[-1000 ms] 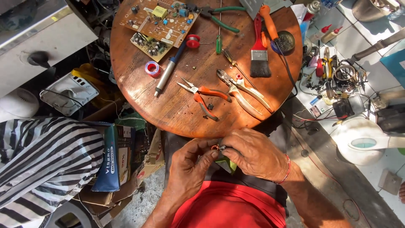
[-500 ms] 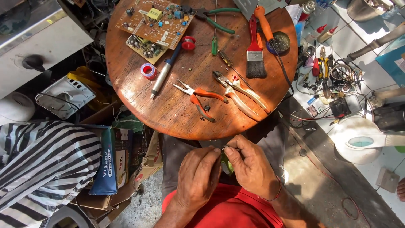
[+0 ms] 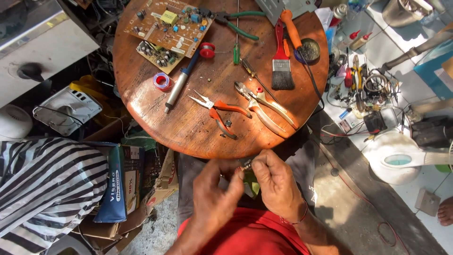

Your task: The person uses pliers to strip the insulation from a small red wire and then twists the exposed metal strands with their fingers. The work is performed on a cluttered wooden table with various tools and electronic components.

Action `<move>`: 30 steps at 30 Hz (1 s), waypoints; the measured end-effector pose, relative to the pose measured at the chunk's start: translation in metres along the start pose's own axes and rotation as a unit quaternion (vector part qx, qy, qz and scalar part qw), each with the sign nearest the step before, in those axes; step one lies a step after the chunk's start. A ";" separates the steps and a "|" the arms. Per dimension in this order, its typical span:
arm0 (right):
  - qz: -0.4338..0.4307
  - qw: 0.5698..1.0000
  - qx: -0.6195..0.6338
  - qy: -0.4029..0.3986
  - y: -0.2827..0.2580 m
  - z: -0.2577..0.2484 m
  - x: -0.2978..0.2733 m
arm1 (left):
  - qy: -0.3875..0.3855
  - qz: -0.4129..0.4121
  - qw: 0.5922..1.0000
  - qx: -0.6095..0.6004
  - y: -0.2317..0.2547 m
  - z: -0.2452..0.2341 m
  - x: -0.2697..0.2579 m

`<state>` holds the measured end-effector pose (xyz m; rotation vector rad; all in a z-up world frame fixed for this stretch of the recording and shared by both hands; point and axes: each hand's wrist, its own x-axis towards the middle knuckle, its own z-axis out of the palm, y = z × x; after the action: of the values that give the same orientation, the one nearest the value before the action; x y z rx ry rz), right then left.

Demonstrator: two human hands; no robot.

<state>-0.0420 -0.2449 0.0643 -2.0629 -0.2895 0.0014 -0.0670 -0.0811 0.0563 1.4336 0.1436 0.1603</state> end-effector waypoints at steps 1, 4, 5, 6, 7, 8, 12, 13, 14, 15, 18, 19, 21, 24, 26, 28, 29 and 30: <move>0.108 0.994 0.031 -0.005 0.002 -0.001 -0.002 | -0.024 0.091 0.979 0.181 0.010 -0.002 -0.002; 0.051 0.998 -0.003 -0.042 0.008 -0.015 0.004 | -0.036 0.020 0.984 0.175 0.000 -0.018 0.001; 0.052 0.998 -0.003 -0.043 0.010 -0.019 0.004 | -0.035 0.019 0.984 0.174 0.000 -0.016 0.001; 0.028 0.999 -0.012 -0.045 0.012 -0.023 0.004 | -0.026 -0.028 0.994 0.102 0.001 -0.016 0.002; -0.003 0.999 -0.019 -0.049 0.014 -0.026 0.009 | -0.012 -0.069 0.997 0.030 0.002 -0.016 0.005; -0.009 0.998 -0.018 -0.052 0.012 -0.028 0.024 | -0.007 -0.065 0.997 0.030 0.000 -0.015 0.008; -0.179 0.888 -0.419 0.054 0.031 -0.035 0.065 | -0.008 -0.059 0.998 0.008 -0.007 -0.016 0.015; -0.125 0.832 -0.537 0.061 0.042 -0.035 0.069 | -0.001 -0.071 0.997 0.012 -0.009 -0.017 0.012; -0.127 0.832 -0.536 0.060 0.047 -0.033 0.070 | 0.001 -0.071 0.997 0.013 -0.010 -0.019 0.011; -0.143 0.817 -0.555 0.070 0.053 -0.031 0.071 | -0.002 -0.072 0.997 0.000 -0.011 -0.020 0.010; -0.153 0.810 -0.560 0.081 0.068 -0.026 0.075 | 0.011 -0.094 0.995 -0.029 -0.022 -0.026 0.012; -0.146 0.818 -0.550 0.089 0.073 -0.026 0.078 | 0.021 -0.111 0.993 -0.046 -0.027 -0.026 0.015; -0.128 0.832 -0.534 0.079 0.074 -0.027 0.081 | 0.029 -0.121 0.992 -0.022 -0.029 -0.034 0.025; -0.093 0.853 -0.510 0.053 0.084 -0.027 0.088 | 0.019 -0.118 0.993 0.013 -0.017 -0.048 0.040; -0.071 0.860 -0.504 0.035 0.089 -0.027 0.089 | 0.000 -0.108 0.994 0.025 -0.008 -0.053 0.046; -0.095 0.844 -0.526 0.051 0.092 -0.026 0.091 | 0.048 -0.178 0.981 -0.056 -0.008 -0.055 0.050; -0.096 0.844 -0.526 0.049 0.089 -0.028 0.093 | 0.050 -0.179 0.981 -0.056 -0.011 -0.054 0.050; -0.112 0.838 -0.532 0.049 0.087 -0.029 0.094 | 0.048 -0.189 0.976 -0.098 -0.015 -0.055 0.051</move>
<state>0.0704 -0.2908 0.0150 -3.1031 -0.5480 -0.5162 -0.0272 -0.0199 0.0343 1.1789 0.4637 -0.0695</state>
